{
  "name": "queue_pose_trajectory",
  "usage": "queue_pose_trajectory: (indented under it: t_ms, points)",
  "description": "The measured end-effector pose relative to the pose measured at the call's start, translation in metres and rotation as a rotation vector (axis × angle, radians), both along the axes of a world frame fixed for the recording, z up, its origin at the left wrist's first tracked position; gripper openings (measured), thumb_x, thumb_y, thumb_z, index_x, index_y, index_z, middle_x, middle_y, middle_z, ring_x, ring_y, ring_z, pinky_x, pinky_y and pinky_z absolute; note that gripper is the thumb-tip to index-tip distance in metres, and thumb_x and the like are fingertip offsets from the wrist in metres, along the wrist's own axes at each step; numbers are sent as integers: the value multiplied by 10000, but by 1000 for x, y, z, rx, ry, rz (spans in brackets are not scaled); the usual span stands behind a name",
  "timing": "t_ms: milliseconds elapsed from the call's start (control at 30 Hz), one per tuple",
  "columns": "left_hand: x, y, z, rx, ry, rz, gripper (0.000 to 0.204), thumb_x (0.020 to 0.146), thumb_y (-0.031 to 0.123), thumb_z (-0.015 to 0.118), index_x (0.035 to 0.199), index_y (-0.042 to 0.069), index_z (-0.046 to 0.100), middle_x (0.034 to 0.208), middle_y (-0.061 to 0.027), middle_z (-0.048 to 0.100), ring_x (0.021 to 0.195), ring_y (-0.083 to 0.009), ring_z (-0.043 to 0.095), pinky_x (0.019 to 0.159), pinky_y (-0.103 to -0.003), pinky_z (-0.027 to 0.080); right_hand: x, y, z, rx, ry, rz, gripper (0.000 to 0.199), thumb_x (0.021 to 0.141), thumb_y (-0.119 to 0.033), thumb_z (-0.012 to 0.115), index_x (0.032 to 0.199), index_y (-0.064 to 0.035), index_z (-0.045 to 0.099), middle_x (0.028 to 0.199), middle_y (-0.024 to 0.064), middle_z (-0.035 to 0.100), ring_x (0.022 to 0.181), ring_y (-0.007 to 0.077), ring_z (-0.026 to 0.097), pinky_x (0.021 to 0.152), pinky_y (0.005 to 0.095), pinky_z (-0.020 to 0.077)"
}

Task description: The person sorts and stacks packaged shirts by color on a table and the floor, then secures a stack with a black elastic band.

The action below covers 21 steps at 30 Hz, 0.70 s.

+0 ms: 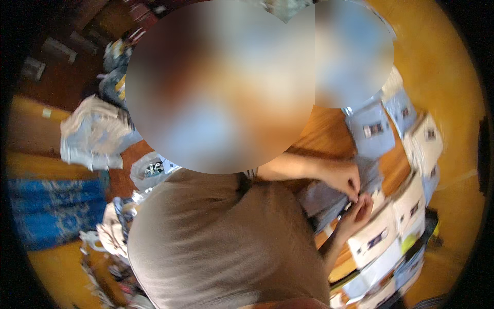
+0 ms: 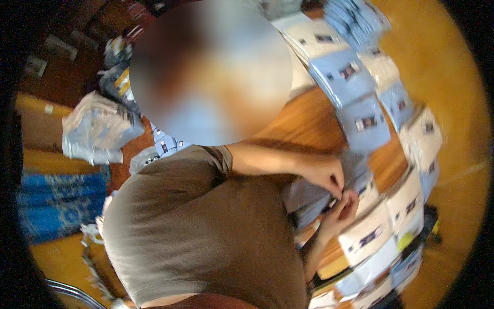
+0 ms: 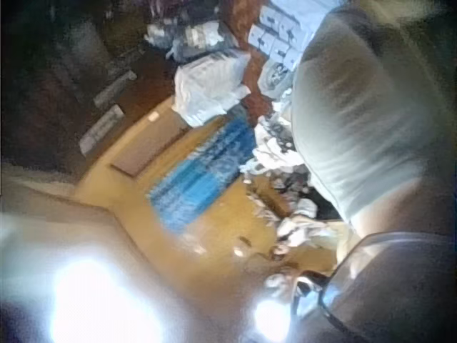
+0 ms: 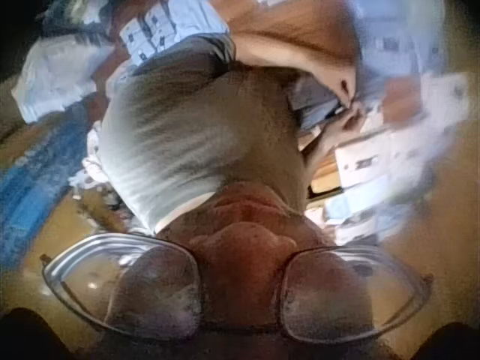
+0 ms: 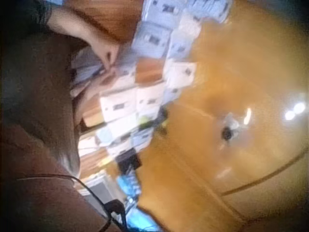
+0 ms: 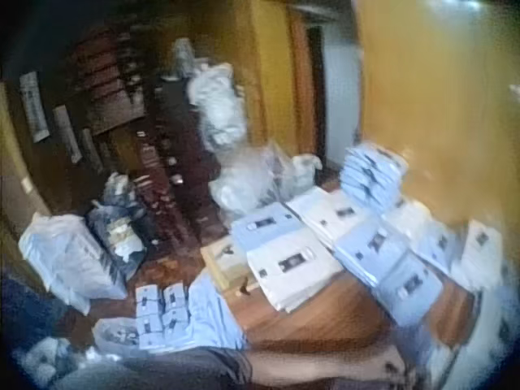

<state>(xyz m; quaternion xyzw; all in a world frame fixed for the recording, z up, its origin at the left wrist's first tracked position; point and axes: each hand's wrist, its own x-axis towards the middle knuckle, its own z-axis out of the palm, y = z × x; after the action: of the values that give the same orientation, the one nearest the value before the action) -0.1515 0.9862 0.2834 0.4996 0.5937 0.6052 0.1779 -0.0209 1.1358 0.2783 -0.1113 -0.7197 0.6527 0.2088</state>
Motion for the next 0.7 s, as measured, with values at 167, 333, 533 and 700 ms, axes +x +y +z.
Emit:
queue_pose_trajectory:
  t_ms: [167, 333, 533, 700]
  points:
    - [-6, -8, -6, -145, -106, 299, 240, 884, 293, 809, 878, 54, 792, 756, -64, 727, 678, -96, 635, 621, -290, 500, -9, -2, 8, 45, -201, -45, 158, 1065, -109, 564, 1160, -7, 638, 982, 49, 673, 917, 123, 613, 805, 254, 504]
    - [-6, 0, 17, -202, -329, 170, 194, 886, 177, 809, 840, -2, 753, 718, 31, 641, 691, -44, 543, 604, -236, 408, 19, 6, 13, 264, -197, 85, 164, 1045, -129, 612, 1065, 28, 651, 783, 44, 666, 713, 80, 568, 642, 262, 474]
    - [-12, 5, 26, -323, -530, 154, 162, 924, 186, 773, 886, 29, 793, 712, 16, 645, 634, -38, 526, 561, -205, 370, 18, 5, 13, 290, -263, 91, 154, 1013, -146, 670, 1007, 8, 653, 649, 72, 597, 574, 77, 500, 541, 251, 421]
    - [-6, 9, 18, -213, -507, 361, 185, 933, 201, 767, 897, 21, 791, 703, 9, 641, 599, -68, 531, 536, -232, 382, 26, -3, 25, 831, -145, 122, 131, 969, -166, 692, 940, -47, 647, 655, 134, 646, 543, 276, 636, 486, 398, 495]
